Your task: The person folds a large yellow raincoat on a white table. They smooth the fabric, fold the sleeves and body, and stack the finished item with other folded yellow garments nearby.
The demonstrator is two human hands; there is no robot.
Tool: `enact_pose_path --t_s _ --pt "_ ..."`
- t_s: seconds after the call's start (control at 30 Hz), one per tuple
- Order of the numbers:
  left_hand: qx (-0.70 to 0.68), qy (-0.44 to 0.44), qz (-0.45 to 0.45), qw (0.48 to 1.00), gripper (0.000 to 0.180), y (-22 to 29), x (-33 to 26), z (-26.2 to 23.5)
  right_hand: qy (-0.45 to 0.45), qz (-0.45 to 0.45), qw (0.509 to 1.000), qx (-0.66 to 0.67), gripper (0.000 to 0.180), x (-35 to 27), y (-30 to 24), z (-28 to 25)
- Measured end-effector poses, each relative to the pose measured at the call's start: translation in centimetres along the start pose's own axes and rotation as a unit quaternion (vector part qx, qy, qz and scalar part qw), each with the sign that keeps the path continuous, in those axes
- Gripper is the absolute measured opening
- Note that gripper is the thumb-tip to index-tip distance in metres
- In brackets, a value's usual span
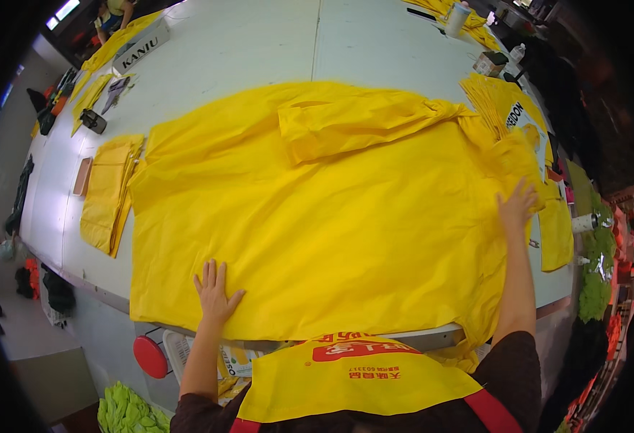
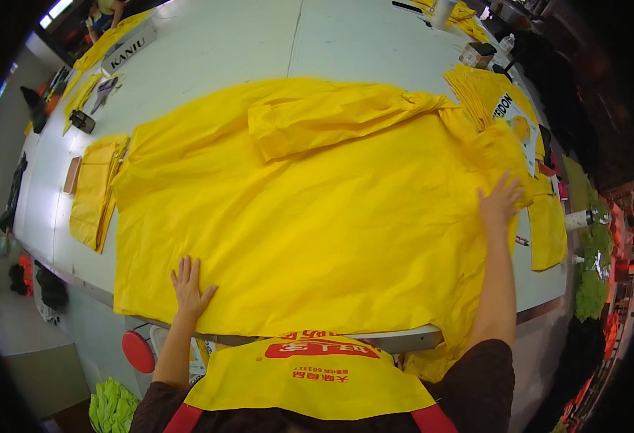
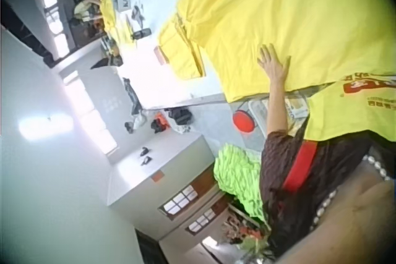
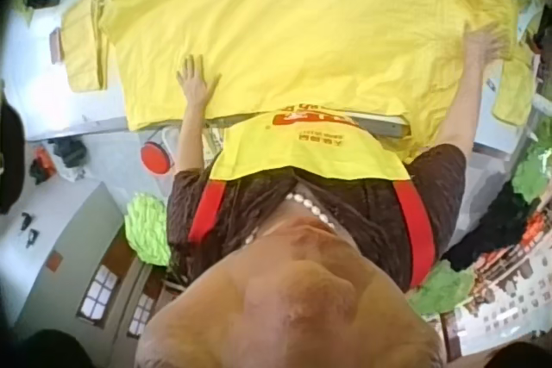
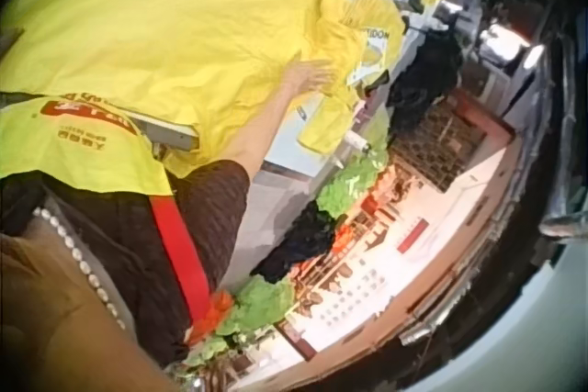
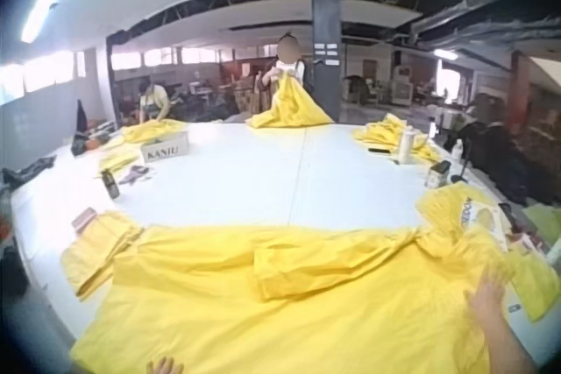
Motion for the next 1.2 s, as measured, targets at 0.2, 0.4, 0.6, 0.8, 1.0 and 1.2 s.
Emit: enact_pose_path --t_s 0.2,0.4,0.6,0.8,1.0,1.2 --pt "-0.129 0.106 0.003 0.986 0.043 -2.7 4.2 -3.1 0.033 -0.212 0.965 0.149 0.069 7.0 -5.7 3.2" --pt "-0.092 0.332 -0.08 0.935 0.033 -15.8 18.1 -13.5 -0.07 -0.192 0.97 0.132 0.075 2.2 -22.6 3.5" --pt "-0.053 0.188 -0.308 0.931 0.043 -31.8 30.7 -13.7 -0.086 -0.196 0.971 0.109 0.055 7.7 -26.8 7.9" --pt "-0.356 0.123 -0.377 0.846 0.04 -34.3 36.6 -8.1 -0.177 -0.122 0.848 0.485 0.031 13.9 -22.5 11.2" --pt "-0.395 0.29 -0.225 0.842 0.028 -32.9 36.5 -18.3 -0.077 -0.001 0.579 0.812 0.039 24.7 -8.0 6.2" --pt "-0.615 0.451 -0.085 0.641 0.013 -32.5 36.0 -32.9 0.091 0.045 0.614 0.783 0.043 29.2 -2.0 -3.9"
Point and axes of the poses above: each hand's wrist, its own x-axis towards the middle knuckle, its own z-axis out of the palm, y = z × x, the point moved 10 cm from there along x, towards the middle knuckle, and after that the axes turned 5 degrees about -y, right-handed, at the moved point
